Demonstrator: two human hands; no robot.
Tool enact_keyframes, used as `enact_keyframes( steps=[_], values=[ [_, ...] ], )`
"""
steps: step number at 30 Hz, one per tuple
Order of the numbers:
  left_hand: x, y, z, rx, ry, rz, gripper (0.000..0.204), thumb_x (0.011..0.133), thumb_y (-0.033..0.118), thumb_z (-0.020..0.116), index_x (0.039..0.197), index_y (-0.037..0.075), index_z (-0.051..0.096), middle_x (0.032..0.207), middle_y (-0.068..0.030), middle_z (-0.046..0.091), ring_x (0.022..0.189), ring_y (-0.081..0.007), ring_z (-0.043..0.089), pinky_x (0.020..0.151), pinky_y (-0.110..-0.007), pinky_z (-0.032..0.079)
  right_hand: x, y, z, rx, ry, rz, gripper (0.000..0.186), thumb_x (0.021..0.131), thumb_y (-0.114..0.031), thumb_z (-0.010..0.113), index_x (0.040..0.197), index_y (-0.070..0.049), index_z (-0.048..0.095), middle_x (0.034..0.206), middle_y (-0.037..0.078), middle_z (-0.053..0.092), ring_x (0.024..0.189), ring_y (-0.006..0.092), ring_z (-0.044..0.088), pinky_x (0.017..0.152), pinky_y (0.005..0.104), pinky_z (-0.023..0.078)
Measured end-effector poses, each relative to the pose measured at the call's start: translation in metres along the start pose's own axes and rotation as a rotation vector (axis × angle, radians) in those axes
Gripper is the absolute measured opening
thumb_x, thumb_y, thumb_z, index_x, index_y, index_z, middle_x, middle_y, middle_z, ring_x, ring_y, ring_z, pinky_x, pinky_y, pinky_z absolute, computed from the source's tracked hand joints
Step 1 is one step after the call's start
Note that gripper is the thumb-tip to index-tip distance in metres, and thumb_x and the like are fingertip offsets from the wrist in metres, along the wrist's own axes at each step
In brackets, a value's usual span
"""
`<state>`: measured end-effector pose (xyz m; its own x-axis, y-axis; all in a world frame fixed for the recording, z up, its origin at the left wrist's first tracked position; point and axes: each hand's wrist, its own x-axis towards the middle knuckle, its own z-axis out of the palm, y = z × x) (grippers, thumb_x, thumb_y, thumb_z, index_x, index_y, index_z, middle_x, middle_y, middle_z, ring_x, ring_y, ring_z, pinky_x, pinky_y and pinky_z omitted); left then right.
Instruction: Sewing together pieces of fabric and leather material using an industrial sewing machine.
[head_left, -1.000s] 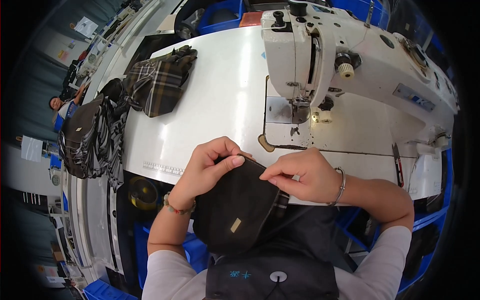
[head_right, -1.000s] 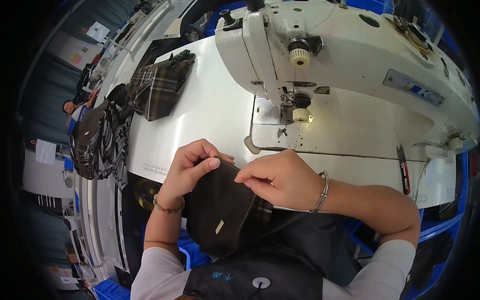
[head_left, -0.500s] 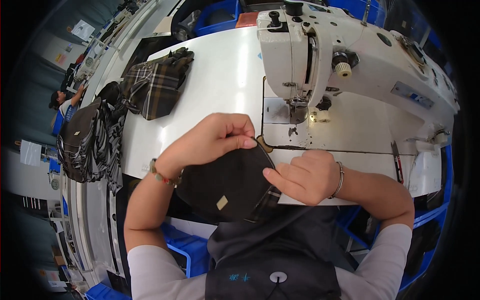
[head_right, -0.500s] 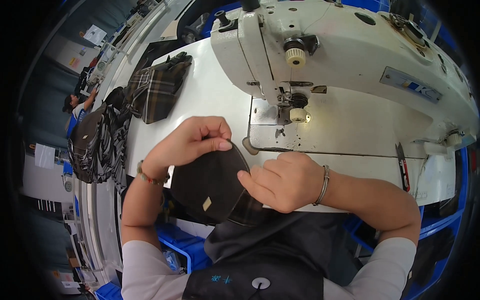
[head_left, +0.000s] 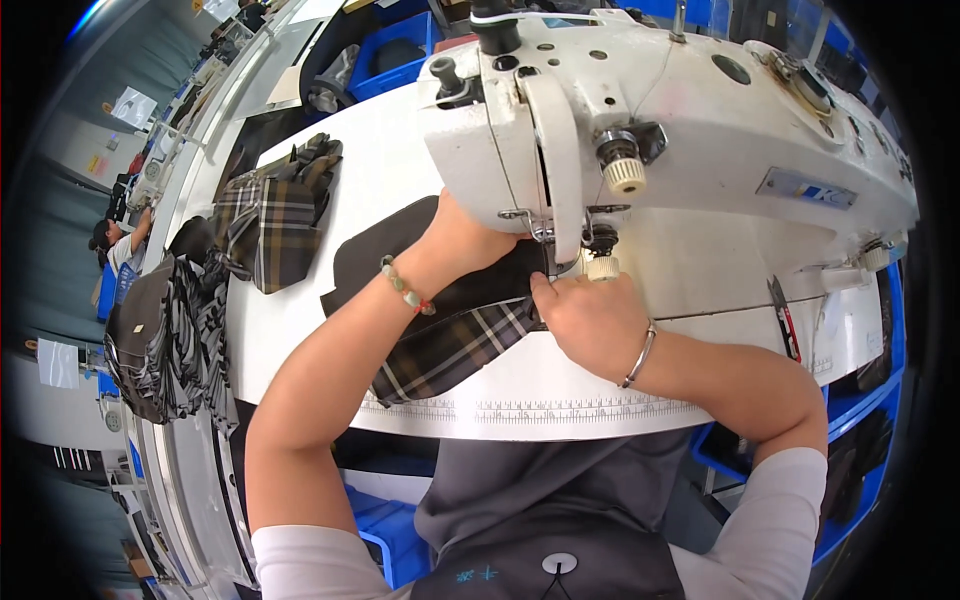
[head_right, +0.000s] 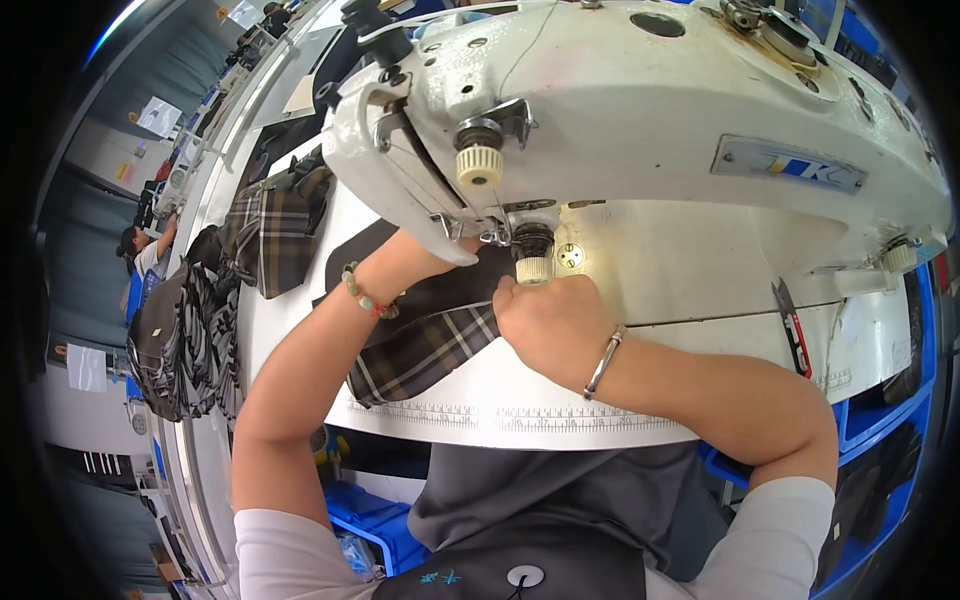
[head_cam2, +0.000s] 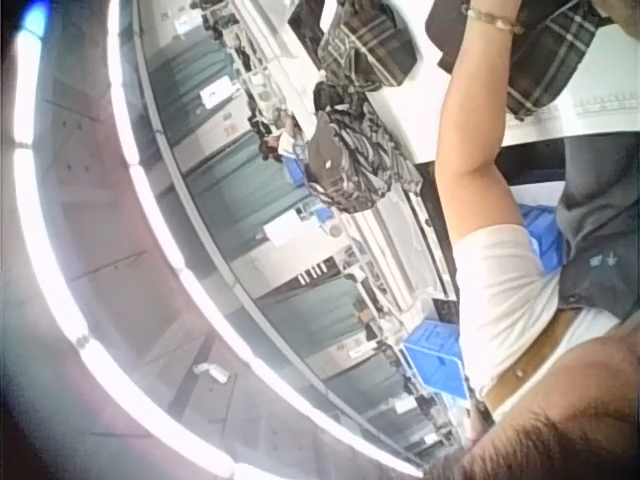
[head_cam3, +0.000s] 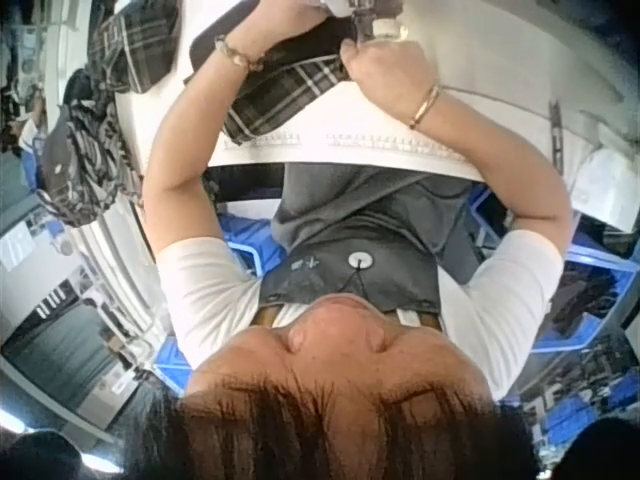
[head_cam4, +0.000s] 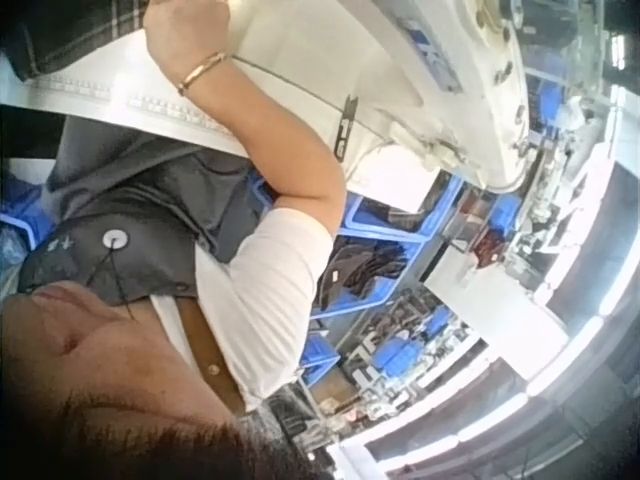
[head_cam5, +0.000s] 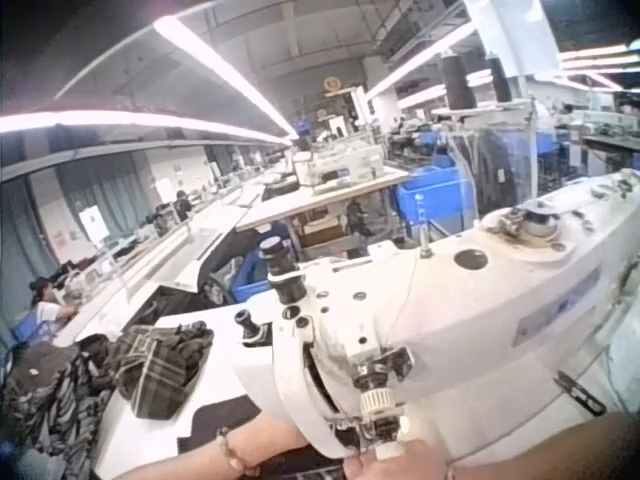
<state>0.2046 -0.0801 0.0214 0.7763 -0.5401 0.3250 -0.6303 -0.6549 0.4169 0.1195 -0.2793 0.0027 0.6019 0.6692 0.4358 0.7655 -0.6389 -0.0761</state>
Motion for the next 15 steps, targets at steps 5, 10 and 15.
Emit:
enact_keyframes(
  steps=[5, 10, 15],
  values=[
    [0.0025, 0.0024, 0.0004, 0.058, 0.097, 0.12, 0.031, 0.072, 0.013, 0.078, 0.102, 0.012, 0.072, 0.1, -0.0098, 0.071, 0.096, -0.0329, 0.065, 0.08, -0.044, 0.051, 0.0005, 0.0013, 0.0033, -0.021, 0.002, 0.015, 0.035, 0.078, -0.008, 0.062, 0.109, 0.005, 0.069, 0.055, 0.003, 0.059, 0.044, 0.0179, 0.059, 0.039, 0.0332, 0.043],
    [0.0033, 0.003, -0.0016, 0.024, 0.086, 0.112, 0.029, 0.072, 0.008, 0.075, 0.101, 0.009, 0.072, 0.101, -0.0117, 0.07, 0.097, -0.0347, 0.064, 0.08, -0.045, 0.05, -0.0003, 0.0044, 0.0033, -0.067, -0.025, 0.014, 0.042, 0.076, -0.01, 0.062, 0.114, 0.006, 0.068, 0.052, 0.001, 0.057, 0.043, 0.018, 0.057, 0.039, 0.0339, 0.042],
    [-0.0031, 0.0067, -0.0028, 0.004, 0.094, 0.042, 0.028, 0.074, 0.008, 0.074, 0.102, 0.007, 0.072, 0.101, -0.0135, 0.07, 0.098, -0.0358, 0.064, 0.083, -0.045, 0.05, -0.0006, 0.0032, 0.0026, -0.05, -0.022, 0.016, 0.046, 0.073, -0.013, 0.062, 0.115, 0.004, 0.069, 0.051, 0.001, 0.056, 0.043, 0.0188, 0.058, 0.04, 0.0342, 0.043]
  ],
)
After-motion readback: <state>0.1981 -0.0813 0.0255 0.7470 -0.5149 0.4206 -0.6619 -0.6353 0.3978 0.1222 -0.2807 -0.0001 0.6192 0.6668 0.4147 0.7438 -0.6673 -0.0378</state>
